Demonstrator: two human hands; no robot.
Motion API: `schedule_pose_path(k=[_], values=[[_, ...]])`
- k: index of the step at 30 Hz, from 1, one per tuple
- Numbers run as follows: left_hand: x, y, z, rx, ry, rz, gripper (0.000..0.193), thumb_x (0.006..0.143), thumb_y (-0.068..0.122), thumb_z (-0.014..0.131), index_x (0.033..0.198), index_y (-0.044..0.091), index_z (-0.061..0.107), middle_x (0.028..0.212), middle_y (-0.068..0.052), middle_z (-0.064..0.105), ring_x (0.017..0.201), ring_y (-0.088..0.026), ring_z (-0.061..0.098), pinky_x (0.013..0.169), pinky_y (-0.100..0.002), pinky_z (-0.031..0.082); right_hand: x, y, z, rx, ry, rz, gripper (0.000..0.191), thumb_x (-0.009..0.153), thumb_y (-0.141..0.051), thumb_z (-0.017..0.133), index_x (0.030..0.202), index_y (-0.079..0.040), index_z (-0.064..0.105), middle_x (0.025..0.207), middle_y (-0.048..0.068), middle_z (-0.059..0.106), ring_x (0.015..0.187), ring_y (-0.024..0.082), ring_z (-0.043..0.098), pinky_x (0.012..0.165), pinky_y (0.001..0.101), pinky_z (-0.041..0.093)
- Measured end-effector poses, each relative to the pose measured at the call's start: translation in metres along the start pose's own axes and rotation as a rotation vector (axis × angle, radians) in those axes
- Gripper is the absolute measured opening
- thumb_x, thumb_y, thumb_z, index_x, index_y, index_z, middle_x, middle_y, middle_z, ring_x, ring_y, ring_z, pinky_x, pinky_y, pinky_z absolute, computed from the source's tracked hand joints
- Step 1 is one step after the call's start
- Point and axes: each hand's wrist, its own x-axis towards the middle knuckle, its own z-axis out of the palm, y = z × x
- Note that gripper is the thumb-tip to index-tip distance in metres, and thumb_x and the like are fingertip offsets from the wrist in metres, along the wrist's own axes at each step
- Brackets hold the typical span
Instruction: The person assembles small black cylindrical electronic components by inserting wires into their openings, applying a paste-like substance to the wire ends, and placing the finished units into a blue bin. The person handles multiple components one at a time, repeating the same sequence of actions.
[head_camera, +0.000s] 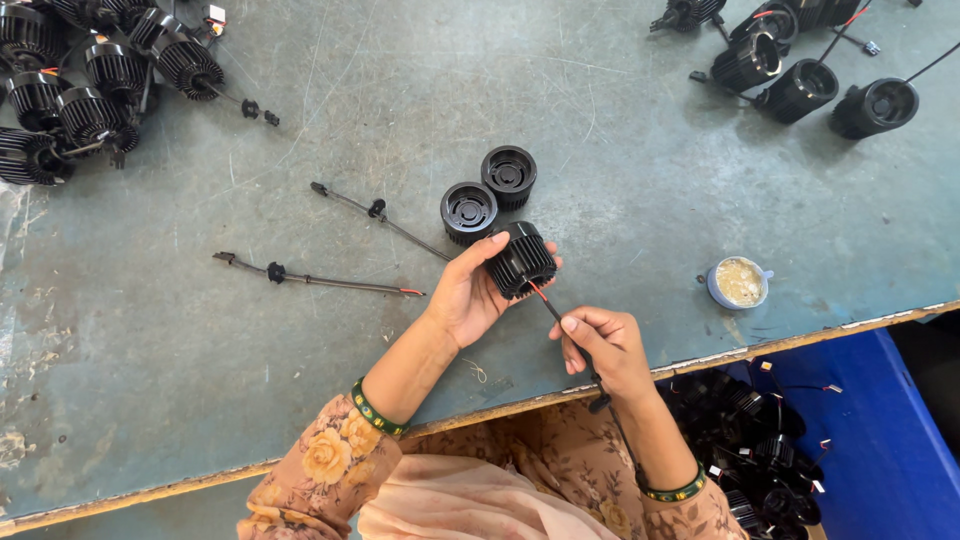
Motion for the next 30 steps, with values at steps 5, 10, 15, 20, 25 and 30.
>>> schedule_pose_path(k=[5,10,15,20,25,30], values=[[0.002,0.0,0.0,-0.027,0.004,-0.008,0.047,0.101,0.03,0.058,0.13,-0.007,0.055,0.125,-0.026,0.067,0.117,-0.036,0.067,0.102,-0.046,0.057,0.002,-0.002,0.005,-0.066,0.057,-0.002,0.024,0.099,-0.015,0.064,0.092,0.006,0.074,0.059,0.003,0.061,0.051,0.009,0.056,0.051,0.0249,0.047],[0.002,0.0,-0.002,0.02,0.031,-0.002,0.045,0.1,0.03,0.059,0.129,-0.005,0.057,0.125,-0.024,0.068,0.116,-0.034,0.069,0.102,-0.043,0.057,0.003,-0.005,0.01,-0.138,0.082,-0.029,0.024,0.098,-0.016,0.065,0.093,0.005,0.075,0.059,0.002,0.062,0.053,0.008,0.057,0.052,0.0238,0.047],[0.002,-0.002,-0.004,0.121,-0.012,0.091,0.038,0.102,0.027,0.06,0.127,-0.001,0.057,0.126,-0.022,0.069,0.112,-0.029,0.07,0.098,-0.04,0.058,0.002,-0.003,0.014,-0.111,0.144,-0.038,0.022,0.098,-0.014,0.066,0.093,0.006,0.074,0.06,0.003,0.061,0.053,0.009,0.057,0.053,0.0247,0.048],[0.004,-0.002,-0.002,0.153,-0.004,0.108,0.038,0.1,0.026,0.061,0.129,0.001,0.056,0.126,-0.02,0.069,0.112,-0.027,0.071,0.099,-0.039,0.058,0.001,-0.005,0.014,-0.122,0.206,-0.083,0.021,0.098,-0.014,0.066,0.094,0.005,0.074,0.06,0.002,0.061,0.053,0.009,0.056,0.053,0.025,0.048],[0.004,-0.003,0.004,0.203,-0.027,0.11,0.049,0.097,0.022,0.067,0.139,0.005,0.048,0.132,-0.019,0.065,0.118,-0.026,0.067,0.095,-0.04,0.054,0.0,-0.01,0.017,-0.237,0.205,-0.071,0.019,0.097,-0.014,0.069,0.096,0.004,0.075,0.063,0.003,0.062,0.056,0.009,0.057,0.056,0.0236,0.044],[-0.001,-0.01,0.012,0.368,-0.073,0.149,0.07,0.084,0.011,0.078,0.143,0.008,0.041,0.14,-0.018,0.06,0.126,-0.024,0.061,0.107,-0.039,0.052,0.0,-0.004,0.016,-0.198,0.135,-0.073,0.018,0.098,-0.014,0.068,0.1,0.003,0.073,0.07,0.003,0.068,0.064,0.008,0.061,0.061,0.0235,0.049]])
